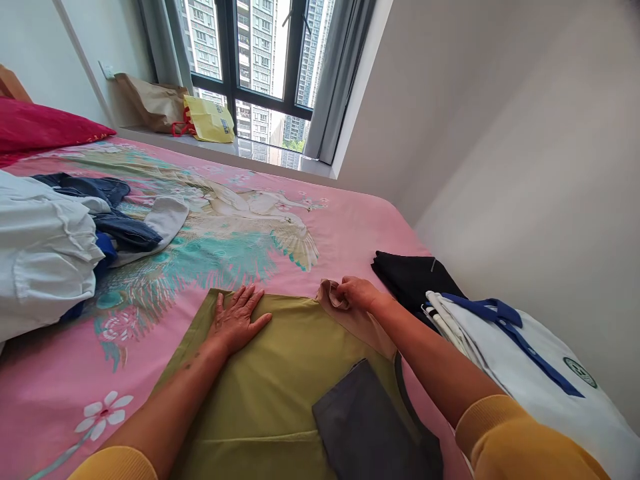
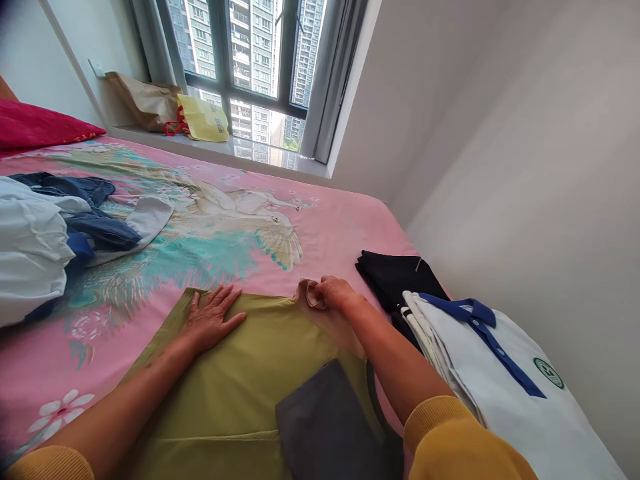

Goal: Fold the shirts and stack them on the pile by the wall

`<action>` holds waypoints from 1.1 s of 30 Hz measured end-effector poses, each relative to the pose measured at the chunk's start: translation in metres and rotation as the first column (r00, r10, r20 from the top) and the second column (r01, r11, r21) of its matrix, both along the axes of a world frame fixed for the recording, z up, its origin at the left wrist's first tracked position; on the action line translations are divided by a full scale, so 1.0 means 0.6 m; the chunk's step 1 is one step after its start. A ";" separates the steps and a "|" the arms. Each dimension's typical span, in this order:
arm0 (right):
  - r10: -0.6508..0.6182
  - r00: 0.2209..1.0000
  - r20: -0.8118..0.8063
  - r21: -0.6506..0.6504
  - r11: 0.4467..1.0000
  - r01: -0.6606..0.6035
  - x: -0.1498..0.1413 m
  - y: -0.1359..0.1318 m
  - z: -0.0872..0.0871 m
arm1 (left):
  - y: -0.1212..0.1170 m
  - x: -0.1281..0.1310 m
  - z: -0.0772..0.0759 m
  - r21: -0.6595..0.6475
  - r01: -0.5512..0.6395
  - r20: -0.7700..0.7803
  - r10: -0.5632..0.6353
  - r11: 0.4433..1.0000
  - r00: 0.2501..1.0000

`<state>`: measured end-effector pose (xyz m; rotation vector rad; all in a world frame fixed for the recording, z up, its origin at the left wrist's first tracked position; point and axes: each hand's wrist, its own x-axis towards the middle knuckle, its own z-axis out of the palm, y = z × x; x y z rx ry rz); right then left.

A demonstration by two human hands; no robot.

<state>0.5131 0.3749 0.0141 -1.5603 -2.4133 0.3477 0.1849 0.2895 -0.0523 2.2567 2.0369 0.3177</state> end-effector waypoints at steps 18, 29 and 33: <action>-0.473 0.832 -0.290 -0.142 0.881 0.452 0.056 0.053 -0.020 | -0.001 0.002 0.003 -0.001 -0.007 -0.003 0.007 1.000 1.000; -0.448 0.821 -0.353 -0.426 0.859 0.285 0.027 0.008 -0.026 | 0.000 0.000 -0.002 0.004 -0.009 0.006 0.009 1.000 1.000; -0.432 0.764 -0.478 -0.437 0.872 0.220 0.017 -0.004 -0.015 | -0.001 0.000 0.000 -0.001 -0.005 0.007 0.005 1.000 1.000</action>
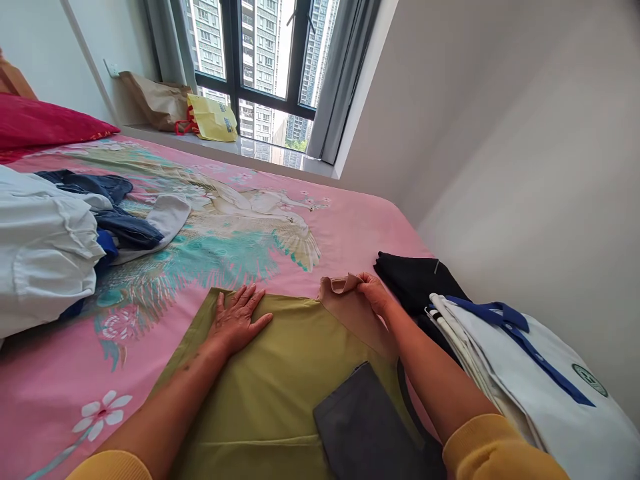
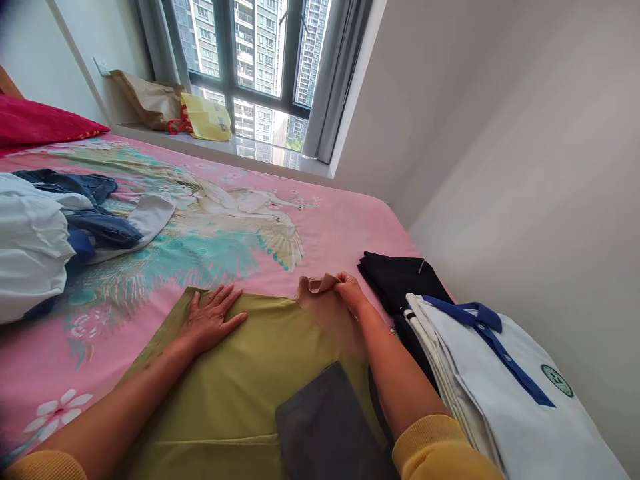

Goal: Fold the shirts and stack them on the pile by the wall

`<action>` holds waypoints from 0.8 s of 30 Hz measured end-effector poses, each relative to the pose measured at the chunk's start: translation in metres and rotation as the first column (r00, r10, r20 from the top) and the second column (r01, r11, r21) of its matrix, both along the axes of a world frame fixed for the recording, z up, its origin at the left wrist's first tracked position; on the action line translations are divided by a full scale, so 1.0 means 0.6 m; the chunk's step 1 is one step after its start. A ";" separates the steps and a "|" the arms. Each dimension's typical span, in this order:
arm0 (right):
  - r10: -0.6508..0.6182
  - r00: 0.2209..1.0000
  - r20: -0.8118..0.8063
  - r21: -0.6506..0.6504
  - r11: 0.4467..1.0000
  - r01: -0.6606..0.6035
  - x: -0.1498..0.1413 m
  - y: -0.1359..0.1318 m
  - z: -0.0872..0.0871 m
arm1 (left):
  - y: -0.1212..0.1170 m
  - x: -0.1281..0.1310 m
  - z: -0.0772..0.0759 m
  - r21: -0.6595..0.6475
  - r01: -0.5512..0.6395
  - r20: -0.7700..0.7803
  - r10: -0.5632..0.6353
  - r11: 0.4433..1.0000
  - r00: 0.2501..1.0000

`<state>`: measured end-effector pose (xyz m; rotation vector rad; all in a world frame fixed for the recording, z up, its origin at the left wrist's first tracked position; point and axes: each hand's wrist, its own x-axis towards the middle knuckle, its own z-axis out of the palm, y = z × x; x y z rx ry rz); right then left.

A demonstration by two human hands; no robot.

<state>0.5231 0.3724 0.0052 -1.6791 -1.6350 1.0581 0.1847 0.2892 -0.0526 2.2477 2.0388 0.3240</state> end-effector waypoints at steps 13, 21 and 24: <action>0.019 0.977 -0.211 0.040 0.999 -0.011 0.010 0.032 -0.004 | 0.001 0.000 0.000 -0.009 -0.001 0.014 0.002 1.000 1.000; -0.193 0.972 0.137 0.060 0.981 0.187 0.034 0.058 -0.040 | 0.000 -0.001 -0.002 0.006 0.002 0.010 -0.002 1.000 1.000; -0.173 0.962 0.210 0.054 0.985 0.166 0.036 0.063 -0.050 | 0.000 0.000 0.001 -0.011 0.005 0.006 -0.005 1.000 1.000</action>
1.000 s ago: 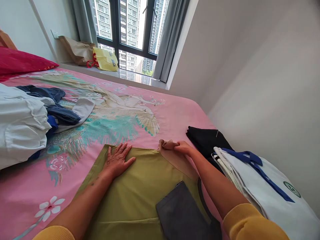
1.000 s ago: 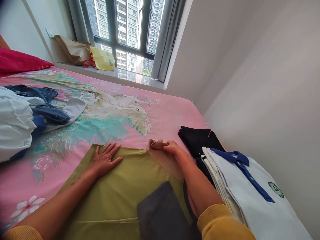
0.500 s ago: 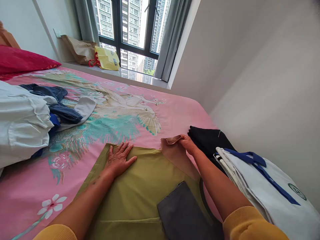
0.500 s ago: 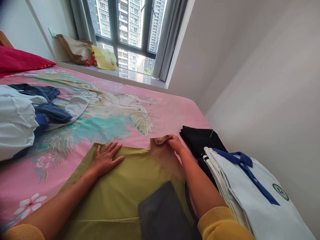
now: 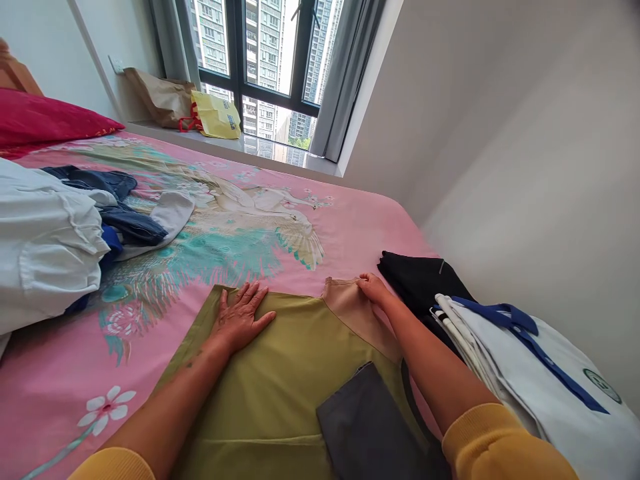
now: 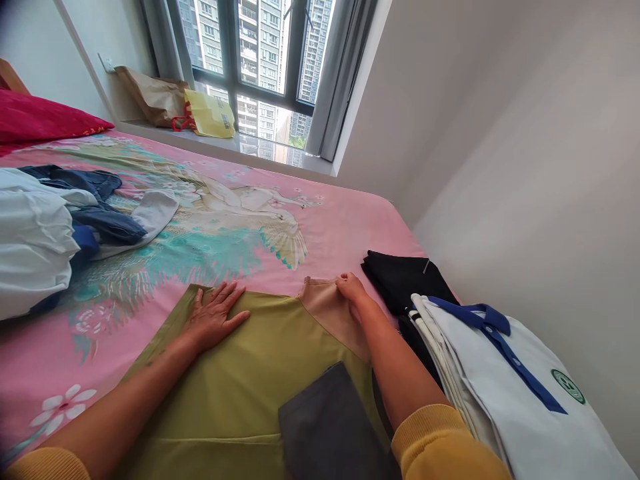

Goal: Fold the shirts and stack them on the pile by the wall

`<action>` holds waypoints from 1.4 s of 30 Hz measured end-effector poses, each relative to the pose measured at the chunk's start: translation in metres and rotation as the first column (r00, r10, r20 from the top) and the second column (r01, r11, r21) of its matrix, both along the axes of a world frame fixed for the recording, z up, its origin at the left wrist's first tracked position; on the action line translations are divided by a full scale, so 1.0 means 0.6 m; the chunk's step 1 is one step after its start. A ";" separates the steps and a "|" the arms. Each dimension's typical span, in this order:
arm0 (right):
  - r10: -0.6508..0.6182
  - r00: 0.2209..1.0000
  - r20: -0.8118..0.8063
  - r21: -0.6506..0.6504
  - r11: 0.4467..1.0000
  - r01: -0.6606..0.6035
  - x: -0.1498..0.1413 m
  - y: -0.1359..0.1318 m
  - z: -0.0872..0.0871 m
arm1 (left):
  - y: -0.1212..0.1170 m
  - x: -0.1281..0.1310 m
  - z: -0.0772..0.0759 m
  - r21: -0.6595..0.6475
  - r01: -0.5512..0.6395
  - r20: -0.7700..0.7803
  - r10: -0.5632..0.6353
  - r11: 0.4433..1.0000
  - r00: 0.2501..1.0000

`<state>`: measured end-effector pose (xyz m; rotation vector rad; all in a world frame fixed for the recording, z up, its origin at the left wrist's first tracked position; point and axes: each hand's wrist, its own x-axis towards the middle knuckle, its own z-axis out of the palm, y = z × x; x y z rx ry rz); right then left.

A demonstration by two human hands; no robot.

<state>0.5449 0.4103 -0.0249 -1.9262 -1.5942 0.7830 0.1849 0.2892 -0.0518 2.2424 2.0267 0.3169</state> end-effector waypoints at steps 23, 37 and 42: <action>0.347 0.804 0.483 -0.308 0.927 -0.215 -0.076 0.005 0.013 | 0.054 -0.063 0.062 -0.249 -0.001 -0.131 -0.032 0.968 0.991; 0.365 0.896 0.253 -0.086 0.931 -0.355 -0.065 -0.112 0.096 | 0.042 -0.113 0.149 -0.240 0.063 -0.207 -0.114 0.969 0.972; 0.448 0.825 0.344 0.100 0.857 -0.506 -0.057 -0.229 0.159 | -0.043 -0.129 0.174 -0.080 0.223 -0.163 -0.233 0.972 0.959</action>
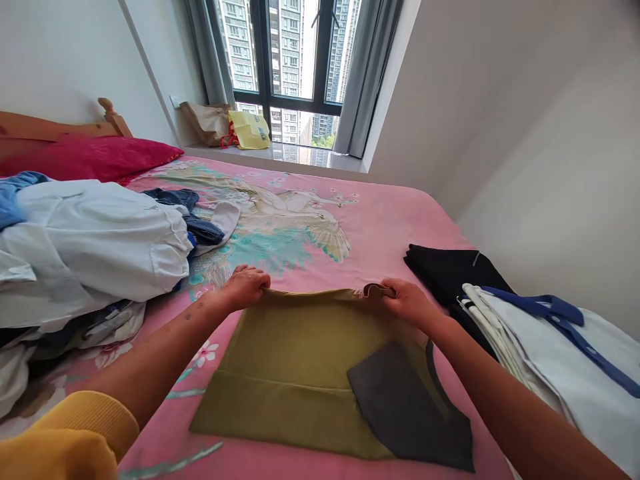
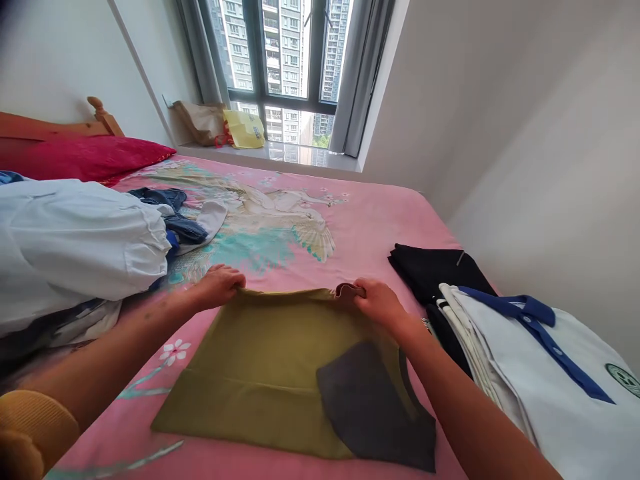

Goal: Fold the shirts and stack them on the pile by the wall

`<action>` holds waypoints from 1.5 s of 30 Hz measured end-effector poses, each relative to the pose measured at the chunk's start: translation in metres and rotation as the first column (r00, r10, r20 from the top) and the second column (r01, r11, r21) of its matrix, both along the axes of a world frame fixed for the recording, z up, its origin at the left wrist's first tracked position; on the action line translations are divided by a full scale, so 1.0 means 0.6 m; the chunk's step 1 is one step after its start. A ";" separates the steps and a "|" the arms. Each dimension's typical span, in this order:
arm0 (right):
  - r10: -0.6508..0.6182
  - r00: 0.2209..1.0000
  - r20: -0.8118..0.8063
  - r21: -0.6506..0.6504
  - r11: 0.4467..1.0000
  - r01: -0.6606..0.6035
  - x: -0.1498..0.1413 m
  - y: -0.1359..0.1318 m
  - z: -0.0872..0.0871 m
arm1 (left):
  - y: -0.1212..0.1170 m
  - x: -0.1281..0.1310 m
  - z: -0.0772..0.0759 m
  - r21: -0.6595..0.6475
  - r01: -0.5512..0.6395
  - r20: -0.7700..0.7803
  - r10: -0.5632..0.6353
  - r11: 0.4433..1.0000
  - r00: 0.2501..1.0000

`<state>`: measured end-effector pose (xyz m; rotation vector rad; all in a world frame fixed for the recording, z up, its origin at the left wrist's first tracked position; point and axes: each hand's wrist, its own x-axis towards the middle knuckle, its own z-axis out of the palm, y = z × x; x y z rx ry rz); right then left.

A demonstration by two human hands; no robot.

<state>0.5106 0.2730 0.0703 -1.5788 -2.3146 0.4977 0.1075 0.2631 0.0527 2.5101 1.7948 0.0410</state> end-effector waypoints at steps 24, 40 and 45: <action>0.020 0.954 0.300 0.018 0.999 -0.027 -0.007 -0.240 -0.029 | -0.195 -0.024 -0.044 0.057 -0.077 0.053 0.074 0.995 0.996; -0.059 0.935 0.350 -0.005 0.998 0.065 -0.111 -0.196 -0.045 | -0.212 0.134 -0.098 0.138 0.029 0.341 -0.075 0.990 0.937; -0.061 0.982 0.182 0.005 0.998 0.061 -0.086 -0.202 -0.028 | -0.206 0.120 -0.091 0.167 -0.037 0.313 -0.018 0.985 0.949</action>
